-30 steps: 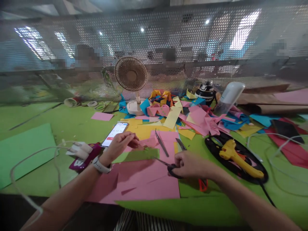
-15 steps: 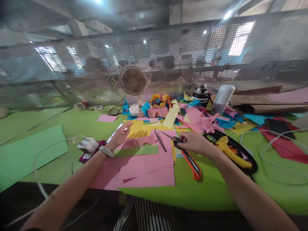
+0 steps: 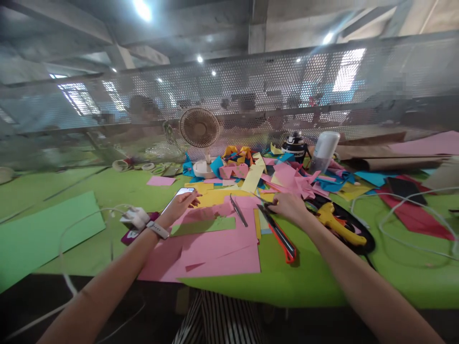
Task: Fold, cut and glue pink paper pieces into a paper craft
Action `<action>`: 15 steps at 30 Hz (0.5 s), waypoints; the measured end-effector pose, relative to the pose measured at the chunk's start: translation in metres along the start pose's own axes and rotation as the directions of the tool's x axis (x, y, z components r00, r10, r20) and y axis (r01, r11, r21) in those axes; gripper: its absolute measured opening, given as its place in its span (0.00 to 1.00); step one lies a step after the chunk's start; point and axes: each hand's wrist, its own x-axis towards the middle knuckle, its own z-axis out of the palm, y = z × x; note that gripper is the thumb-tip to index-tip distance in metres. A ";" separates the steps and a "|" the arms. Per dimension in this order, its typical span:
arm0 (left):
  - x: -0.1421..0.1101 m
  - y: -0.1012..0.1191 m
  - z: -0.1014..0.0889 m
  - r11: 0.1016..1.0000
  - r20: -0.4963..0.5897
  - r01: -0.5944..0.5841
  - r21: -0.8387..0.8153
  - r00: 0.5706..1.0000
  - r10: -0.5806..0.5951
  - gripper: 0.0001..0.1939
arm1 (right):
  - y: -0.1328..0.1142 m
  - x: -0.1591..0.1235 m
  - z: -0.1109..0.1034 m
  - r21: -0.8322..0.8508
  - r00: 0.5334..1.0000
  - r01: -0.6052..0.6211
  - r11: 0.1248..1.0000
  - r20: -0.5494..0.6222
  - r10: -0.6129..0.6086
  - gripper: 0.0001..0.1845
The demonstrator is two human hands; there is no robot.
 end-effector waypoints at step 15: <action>-0.011 0.004 -0.007 0.990 -0.022 -0.091 -0.105 0.996 0.089 0.14 | -0.002 -0.009 -0.025 0.148 0.994 0.048 0.988 -0.104 -0.032 0.18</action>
